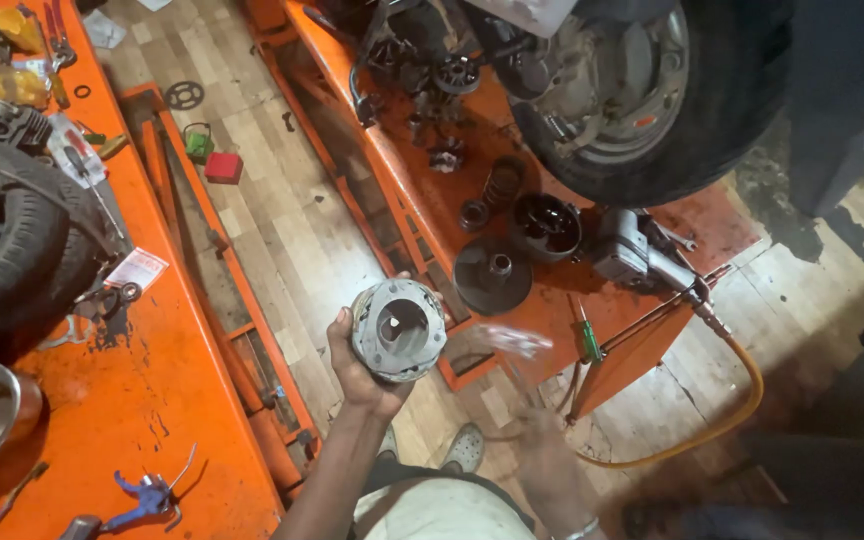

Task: The person works on the rear wheel hub of a scooter raised on a workshop lift, handling the brake drum and hub, tightening components with a wrench, tapping parts with a hammer, gripping a part with pliers, and blowing debris off the assembly with an air hose.

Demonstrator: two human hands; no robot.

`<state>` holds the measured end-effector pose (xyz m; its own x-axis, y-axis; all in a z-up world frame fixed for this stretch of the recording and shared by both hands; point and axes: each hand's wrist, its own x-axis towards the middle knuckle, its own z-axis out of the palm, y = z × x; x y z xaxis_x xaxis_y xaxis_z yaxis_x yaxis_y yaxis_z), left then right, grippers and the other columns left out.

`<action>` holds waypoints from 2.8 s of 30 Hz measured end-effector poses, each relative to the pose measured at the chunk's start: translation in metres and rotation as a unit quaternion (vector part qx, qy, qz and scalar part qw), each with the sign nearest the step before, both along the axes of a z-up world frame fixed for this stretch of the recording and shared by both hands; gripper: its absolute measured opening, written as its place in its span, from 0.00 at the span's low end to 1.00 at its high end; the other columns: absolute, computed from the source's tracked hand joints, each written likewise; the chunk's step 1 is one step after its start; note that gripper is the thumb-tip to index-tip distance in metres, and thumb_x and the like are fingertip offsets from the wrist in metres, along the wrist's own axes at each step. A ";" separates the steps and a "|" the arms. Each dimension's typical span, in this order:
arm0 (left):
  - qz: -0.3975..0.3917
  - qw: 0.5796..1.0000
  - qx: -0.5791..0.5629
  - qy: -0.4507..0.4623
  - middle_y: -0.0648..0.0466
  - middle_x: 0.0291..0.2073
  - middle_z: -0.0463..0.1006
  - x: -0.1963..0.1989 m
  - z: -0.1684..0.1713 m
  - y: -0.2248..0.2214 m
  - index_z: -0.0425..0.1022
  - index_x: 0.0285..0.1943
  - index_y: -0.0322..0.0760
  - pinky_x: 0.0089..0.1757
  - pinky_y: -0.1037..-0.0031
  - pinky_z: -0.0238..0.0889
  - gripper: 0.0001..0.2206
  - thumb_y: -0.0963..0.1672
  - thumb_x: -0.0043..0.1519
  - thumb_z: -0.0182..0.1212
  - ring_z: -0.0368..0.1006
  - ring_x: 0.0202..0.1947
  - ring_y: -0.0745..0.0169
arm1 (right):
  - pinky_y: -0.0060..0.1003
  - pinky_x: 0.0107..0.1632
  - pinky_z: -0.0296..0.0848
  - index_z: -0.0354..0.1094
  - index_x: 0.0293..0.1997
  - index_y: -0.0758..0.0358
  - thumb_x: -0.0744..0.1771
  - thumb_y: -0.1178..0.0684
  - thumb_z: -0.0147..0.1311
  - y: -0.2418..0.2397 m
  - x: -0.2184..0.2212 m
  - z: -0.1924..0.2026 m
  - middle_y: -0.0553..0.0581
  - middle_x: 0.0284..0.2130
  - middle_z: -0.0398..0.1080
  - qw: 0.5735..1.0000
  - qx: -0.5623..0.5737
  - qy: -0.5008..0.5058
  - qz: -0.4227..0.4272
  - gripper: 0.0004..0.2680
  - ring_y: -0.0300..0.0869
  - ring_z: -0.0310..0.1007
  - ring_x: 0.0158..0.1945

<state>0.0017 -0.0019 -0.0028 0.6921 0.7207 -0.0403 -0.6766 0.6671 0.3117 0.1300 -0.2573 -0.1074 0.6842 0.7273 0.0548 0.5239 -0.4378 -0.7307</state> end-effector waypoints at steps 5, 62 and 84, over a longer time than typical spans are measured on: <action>0.016 0.997 0.042 0.065 0.36 0.55 0.75 0.002 -0.002 0.000 0.63 0.72 0.27 0.54 0.51 0.70 0.37 0.58 0.61 0.53 0.75 0.53 0.42 | 0.44 0.33 0.71 0.68 0.49 0.59 0.70 0.51 0.49 0.013 0.004 0.032 0.63 0.28 0.71 0.996 -0.021 0.088 0.018 0.07 0.54 0.74 0.33; -0.042 0.999 0.002 -0.005 0.39 0.55 0.75 0.016 -0.020 -0.006 0.61 0.71 0.34 0.53 0.55 0.73 0.31 0.52 0.61 0.59 0.77 0.53 0.42 | 0.43 0.26 0.67 0.65 0.49 0.60 0.72 0.47 0.43 0.050 0.010 0.053 0.54 0.23 0.65 0.963 0.046 0.264 -0.030 0.09 0.42 0.66 0.22; -0.049 0.999 0.005 0.002 0.36 0.57 0.74 0.022 -0.006 0.012 0.54 0.79 0.32 0.56 0.53 0.72 0.39 0.55 0.61 0.55 0.75 0.55 0.38 | 0.42 0.39 0.76 0.68 0.46 0.56 0.71 0.55 0.50 0.011 0.007 0.021 0.61 0.39 0.74 0.969 0.124 -0.132 0.166 0.02 0.52 0.77 0.39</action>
<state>0.0234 0.0097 -0.0084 0.7597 0.6493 -0.0353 -0.6066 0.7272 0.3212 0.1370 -0.2465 -0.0859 0.3540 0.8467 0.3971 0.7885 -0.0419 -0.6136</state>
